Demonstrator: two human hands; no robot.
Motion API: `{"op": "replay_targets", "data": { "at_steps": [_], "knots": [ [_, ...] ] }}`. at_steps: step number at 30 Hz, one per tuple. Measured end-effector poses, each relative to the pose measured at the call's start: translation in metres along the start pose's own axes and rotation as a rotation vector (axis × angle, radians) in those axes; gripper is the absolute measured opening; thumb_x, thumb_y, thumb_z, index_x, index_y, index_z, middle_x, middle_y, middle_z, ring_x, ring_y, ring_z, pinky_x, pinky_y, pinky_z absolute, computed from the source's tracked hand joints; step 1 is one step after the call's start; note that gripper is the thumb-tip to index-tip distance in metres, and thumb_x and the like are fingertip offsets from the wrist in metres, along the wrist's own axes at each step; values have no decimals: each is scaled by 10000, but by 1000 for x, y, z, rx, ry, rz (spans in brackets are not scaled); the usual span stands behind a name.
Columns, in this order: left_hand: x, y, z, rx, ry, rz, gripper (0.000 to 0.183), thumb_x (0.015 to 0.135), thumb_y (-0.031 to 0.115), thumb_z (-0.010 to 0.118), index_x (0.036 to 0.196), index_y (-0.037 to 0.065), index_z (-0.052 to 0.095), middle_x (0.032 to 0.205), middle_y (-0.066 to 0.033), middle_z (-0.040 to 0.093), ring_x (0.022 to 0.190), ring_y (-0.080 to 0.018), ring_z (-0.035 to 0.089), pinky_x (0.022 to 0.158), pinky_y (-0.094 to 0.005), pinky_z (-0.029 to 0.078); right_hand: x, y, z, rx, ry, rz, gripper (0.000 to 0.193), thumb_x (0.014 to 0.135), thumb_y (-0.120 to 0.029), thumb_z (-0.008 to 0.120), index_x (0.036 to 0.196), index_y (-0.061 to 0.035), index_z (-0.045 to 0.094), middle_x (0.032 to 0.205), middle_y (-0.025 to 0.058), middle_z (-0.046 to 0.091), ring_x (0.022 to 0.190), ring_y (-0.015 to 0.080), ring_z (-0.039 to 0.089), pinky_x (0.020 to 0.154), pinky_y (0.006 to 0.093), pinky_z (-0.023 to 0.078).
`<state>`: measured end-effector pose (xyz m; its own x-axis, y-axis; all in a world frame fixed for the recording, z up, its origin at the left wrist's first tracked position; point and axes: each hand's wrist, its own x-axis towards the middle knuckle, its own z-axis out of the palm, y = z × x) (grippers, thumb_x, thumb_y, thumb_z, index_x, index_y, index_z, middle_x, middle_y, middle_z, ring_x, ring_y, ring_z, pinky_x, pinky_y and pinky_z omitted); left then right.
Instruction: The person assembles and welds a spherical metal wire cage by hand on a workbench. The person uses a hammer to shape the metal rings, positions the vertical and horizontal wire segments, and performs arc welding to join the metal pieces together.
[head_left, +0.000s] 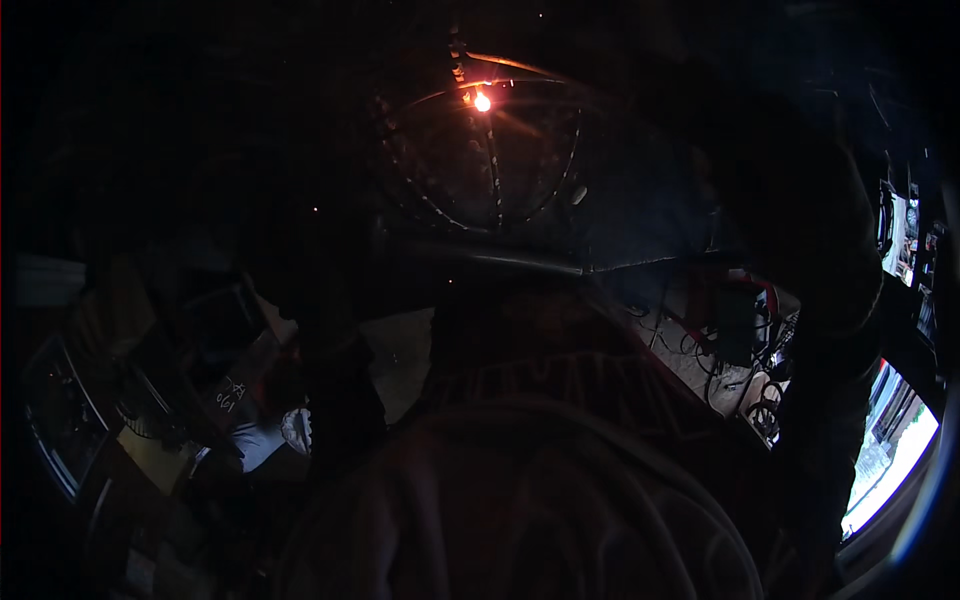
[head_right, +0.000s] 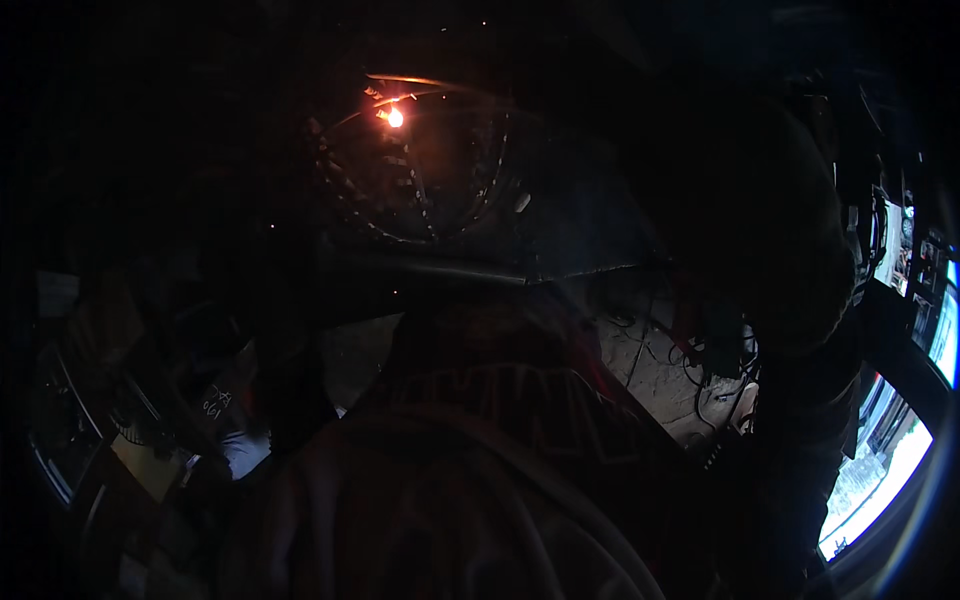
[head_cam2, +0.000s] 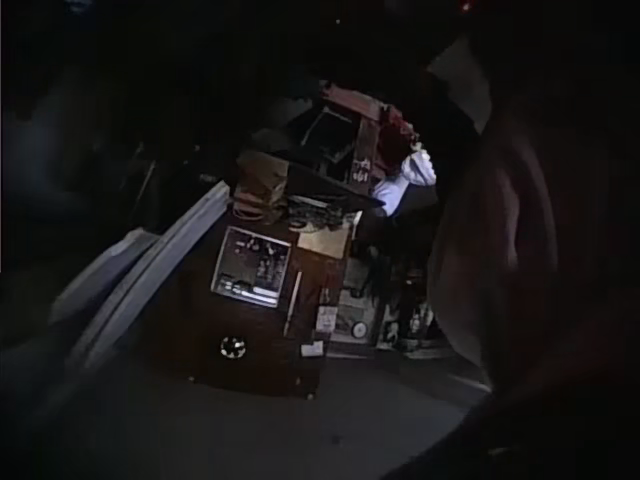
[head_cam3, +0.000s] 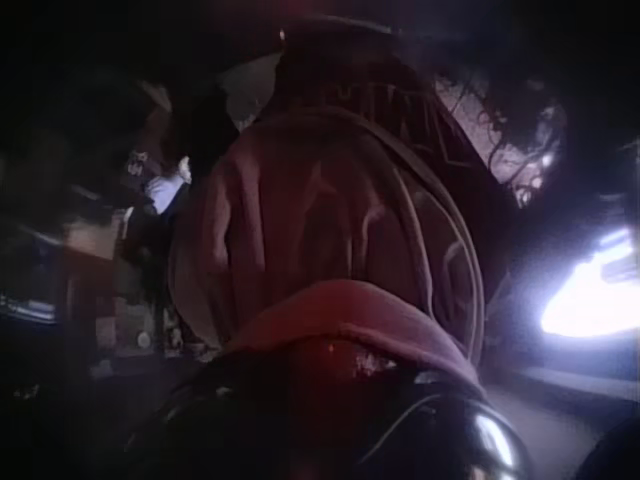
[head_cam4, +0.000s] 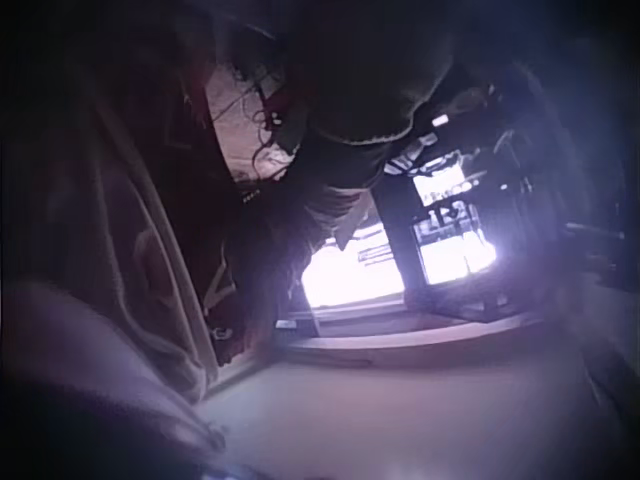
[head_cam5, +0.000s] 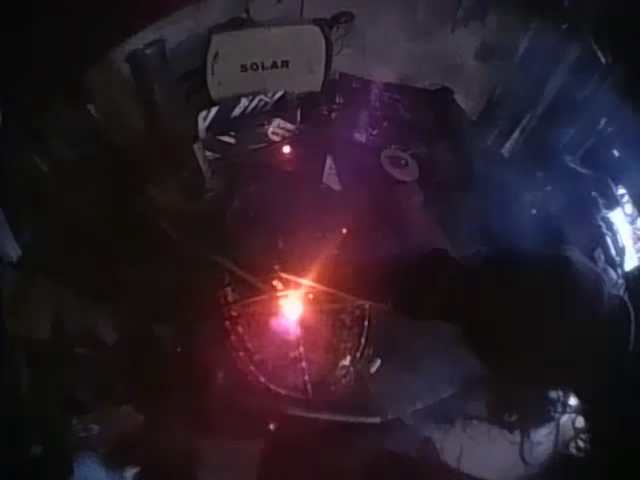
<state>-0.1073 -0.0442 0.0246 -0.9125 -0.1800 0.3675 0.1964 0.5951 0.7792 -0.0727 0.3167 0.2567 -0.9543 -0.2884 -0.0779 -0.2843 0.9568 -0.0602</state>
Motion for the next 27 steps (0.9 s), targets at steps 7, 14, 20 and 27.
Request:
{"op": "replay_targets", "data": {
  "at_steps": [7,14,20,27],
  "knots": [
    [0,-8,-2,4,11,-14,308,953,117,696,1242,20,649,1207,-116,673,1093,-242,654,940,-340,526,1,-4,-5,37,-7,31,512,843,-120,733,1337,-210,634,953,86,690,821,304,704,705,408,578],
    [-8,-8,-1,-168,29,-171,304,957,91,690,1245,8,640,1194,-98,678,1069,-213,660,935,-327,530,-4,9,16,60,-3,79,552,840,-114,730,1357,-265,612,973,91,693,810,310,714,708,409,588],
    [-6,2,-5,-59,10,-97,302,957,95,692,1239,6,630,1207,-104,655,1076,-204,633,916,-337,533,-4,6,16,-15,15,25,622,825,-22,748,1406,-192,605,998,107,703,763,262,715,663,349,593],
    [-5,-4,-8,-101,-55,-261,359,954,124,692,1273,-7,589,1248,-147,627,1107,-223,611,937,-357,517,-15,7,18,-124,131,-83,423,795,-128,803,1196,-125,670,1044,108,684,843,291,711,740,376,578]
  ]
}}
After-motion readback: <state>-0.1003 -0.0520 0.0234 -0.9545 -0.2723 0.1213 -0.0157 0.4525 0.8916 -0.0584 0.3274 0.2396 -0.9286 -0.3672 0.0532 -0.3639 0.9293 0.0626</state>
